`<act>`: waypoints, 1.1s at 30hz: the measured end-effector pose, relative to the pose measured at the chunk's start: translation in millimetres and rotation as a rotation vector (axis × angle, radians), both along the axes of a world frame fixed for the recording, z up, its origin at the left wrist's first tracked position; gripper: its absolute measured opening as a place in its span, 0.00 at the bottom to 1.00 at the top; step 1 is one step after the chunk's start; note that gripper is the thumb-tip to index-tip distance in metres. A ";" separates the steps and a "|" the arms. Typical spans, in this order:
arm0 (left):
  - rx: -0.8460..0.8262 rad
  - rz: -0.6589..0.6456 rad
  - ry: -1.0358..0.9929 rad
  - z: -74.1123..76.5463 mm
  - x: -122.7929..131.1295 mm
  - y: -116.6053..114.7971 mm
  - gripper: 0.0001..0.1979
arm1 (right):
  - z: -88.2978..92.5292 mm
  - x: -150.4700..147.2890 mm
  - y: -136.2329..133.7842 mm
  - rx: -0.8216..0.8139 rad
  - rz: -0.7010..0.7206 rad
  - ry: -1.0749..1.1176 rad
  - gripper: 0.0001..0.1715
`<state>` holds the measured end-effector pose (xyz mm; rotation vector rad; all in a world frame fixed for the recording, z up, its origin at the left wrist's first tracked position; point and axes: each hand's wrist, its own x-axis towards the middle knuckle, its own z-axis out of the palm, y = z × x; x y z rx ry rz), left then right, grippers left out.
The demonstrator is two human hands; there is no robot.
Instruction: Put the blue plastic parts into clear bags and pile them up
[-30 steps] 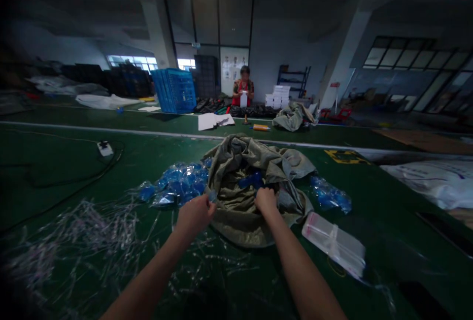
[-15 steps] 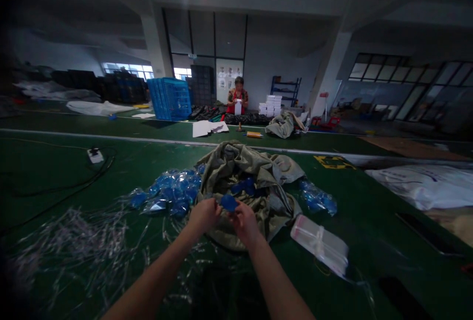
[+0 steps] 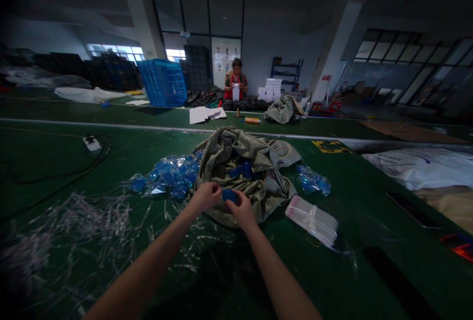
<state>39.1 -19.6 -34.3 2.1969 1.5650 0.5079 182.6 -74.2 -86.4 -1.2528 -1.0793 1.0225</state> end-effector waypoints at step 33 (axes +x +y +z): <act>0.339 -0.142 0.290 4.2 -3.0 -44.9 0.13 | 11.1 -26.8 -3.3 0.083 -0.250 -0.411 0.47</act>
